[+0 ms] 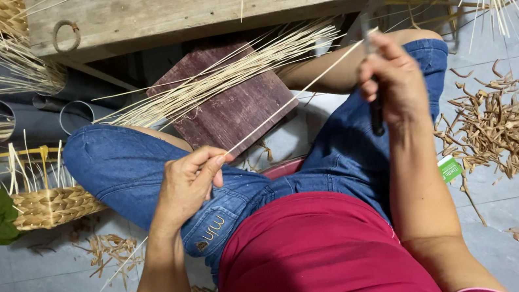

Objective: The person sits on the floor and uses a small knife to shave and point thin bamboo strips into skewers, drawing the blade along each strip. They gather the finished strips, align them into a bundle, and set the bundle on the work board.

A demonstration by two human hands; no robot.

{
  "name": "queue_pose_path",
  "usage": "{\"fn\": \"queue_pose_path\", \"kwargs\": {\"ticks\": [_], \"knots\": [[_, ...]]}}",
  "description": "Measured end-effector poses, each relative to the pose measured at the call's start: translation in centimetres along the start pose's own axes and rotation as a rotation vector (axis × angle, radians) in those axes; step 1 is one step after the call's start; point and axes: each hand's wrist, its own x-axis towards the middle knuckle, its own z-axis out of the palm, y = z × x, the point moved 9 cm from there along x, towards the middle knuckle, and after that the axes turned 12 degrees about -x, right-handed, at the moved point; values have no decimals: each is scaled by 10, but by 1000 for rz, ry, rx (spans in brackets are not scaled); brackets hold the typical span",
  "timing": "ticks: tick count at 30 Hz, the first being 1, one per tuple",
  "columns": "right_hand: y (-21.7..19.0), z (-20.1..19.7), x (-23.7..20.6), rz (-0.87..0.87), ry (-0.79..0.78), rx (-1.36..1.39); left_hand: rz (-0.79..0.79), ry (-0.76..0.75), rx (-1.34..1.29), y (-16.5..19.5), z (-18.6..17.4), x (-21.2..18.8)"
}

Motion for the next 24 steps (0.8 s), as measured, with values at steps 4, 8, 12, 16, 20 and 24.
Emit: {"fn": "queue_pose_path", "kwargs": {"ticks": [4, 8, 12, 16, 20, 24], "knots": [[-24, -30, 0, -80, 124, 174, -1, 57, -51, -5, -9, -1], [-19, 13, -19, -59, -36, -76, 16, 36, -41, -3, 2, 4], [-7, 67, -25, 15, -225, -118, -38, 5, -51, -3, 13, 8], [-7, 85, -25, 40, -237, -126, 10, -38, -24, 8, 16, 7], [-1, 101, -35, 84, -312, -124, 87, -49, -129, 19, 27, 12], [-3, 103, -42, 115, -310, -151, 62, 3, -50, 22, 36, 18]]}}
